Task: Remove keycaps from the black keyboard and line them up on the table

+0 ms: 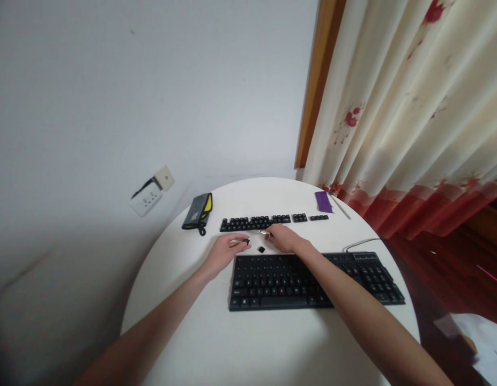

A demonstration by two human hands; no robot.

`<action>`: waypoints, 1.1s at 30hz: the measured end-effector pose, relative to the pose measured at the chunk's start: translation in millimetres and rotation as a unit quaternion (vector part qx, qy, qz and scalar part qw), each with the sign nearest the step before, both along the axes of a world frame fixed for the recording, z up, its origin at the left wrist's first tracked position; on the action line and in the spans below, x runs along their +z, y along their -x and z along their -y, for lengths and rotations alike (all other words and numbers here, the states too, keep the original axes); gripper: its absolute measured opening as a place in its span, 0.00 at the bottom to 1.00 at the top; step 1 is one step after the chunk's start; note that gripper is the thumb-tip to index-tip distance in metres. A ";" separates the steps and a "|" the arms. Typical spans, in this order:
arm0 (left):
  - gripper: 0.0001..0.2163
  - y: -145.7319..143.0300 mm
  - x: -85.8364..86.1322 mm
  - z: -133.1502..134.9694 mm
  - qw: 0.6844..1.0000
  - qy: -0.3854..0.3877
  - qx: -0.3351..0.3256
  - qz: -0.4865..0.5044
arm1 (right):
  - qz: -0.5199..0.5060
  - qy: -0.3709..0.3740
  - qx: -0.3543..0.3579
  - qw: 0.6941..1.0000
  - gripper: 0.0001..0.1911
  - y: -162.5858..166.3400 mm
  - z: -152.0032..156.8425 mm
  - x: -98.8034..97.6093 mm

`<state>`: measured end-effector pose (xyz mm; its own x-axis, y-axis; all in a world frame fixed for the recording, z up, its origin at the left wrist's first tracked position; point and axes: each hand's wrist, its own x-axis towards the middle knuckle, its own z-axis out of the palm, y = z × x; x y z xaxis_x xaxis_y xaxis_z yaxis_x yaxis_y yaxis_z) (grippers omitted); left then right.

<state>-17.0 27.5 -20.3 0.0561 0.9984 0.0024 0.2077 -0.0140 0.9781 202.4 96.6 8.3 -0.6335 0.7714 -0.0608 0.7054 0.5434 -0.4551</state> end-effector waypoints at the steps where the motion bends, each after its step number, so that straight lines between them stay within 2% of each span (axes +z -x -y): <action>1: 0.09 0.7 -2.3 -1.8 0.999 -0.020 0.003 -0.045 | -0.003 -0.006 -0.008 1.000 0.12 0.3 1.6 -0.4; 5: 0.07 3.6 -11.2 -7.9 0.991 -0.053 0.004 -0.126 | -0.018 -0.015 -0.015 1.000 0.12 3.6 14.4 -1.0; 12: 0.08 11.4 -11.2 -10.7 0.980 -0.086 -0.016 -0.178 | 0.005 -0.008 0.055 0.998 0.06 15.8 27.2 -2.5; 19: 0.07 12.5 -9.5 -11.5 0.970 -0.126 -0.016 -0.208 | -0.019 -0.014 0.014 1.000 0.07 17.5 23.9 -4.3; 22: 0.07 6.7 -5.1 -6.2 0.971 -0.149 0.005 -0.187 | -0.048 -0.006 0.001 0.999 0.12 16.7 23.9 1.8; 24: 0.07 1.7 0.9 -0.5 0.968 -0.183 0.018 -0.172 | -0.099 0.025 -0.015 0.995 0.14 18.0 26.8 9.5; 27: 0.08 -4.1 11.3 8.3 0.959 -0.236 0.030 -0.152 | -0.204 0.149 -0.090 0.963 0.14 23.0 36.1 23.6; 30: 0.09 -6.2 18.8 13.8 0.955 -0.268 0.026 -0.125 | -0.295 0.287 -0.162 0.897 0.14 29.7 46.6 34.1; 33: 0.09 -5.8 21.0 15.1 0.955 -0.279 0.025 -0.091 | -0.375 0.370 -0.187 0.829 0.13 35.6 54.5 37.4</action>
